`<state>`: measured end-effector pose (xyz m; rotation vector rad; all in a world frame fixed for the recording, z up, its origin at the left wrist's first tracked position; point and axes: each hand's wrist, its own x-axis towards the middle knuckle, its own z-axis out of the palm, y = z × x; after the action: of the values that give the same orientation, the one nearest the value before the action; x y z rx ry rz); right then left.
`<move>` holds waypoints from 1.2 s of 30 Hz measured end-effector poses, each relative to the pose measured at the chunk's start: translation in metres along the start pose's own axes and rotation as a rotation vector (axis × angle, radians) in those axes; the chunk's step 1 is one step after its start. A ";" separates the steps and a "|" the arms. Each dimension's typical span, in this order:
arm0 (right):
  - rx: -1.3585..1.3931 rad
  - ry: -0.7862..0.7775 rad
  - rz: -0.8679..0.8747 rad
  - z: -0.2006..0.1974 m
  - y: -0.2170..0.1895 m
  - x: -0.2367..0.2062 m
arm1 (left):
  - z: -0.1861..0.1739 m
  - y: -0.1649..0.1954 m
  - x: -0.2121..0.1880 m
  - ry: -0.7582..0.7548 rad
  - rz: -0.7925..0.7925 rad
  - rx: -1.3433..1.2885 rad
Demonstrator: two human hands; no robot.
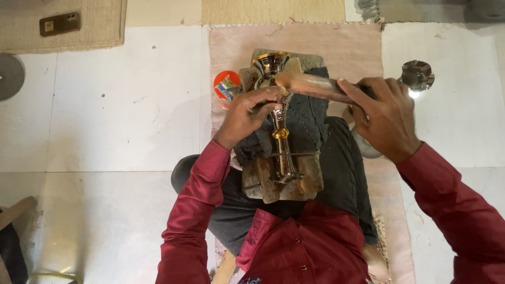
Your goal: The person sits cross-legged on the floor with a sandbag on their lap holding a brass ornamental vase. They repeatedly strike and press the vase's embossed surface with a wooden mallet and a small punch, rotating the vase to work different areas of the decoration.
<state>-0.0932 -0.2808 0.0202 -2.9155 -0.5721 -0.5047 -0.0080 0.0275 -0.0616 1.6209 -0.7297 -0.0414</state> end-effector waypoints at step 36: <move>-0.123 -0.057 -0.011 -0.005 0.002 -0.008 | -0.006 -0.001 0.002 -0.008 0.185 0.203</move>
<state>-0.1007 -0.2861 0.0226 -3.0539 -0.5841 -0.4754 -0.0035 0.0323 -0.0605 1.7389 -0.9107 0.1643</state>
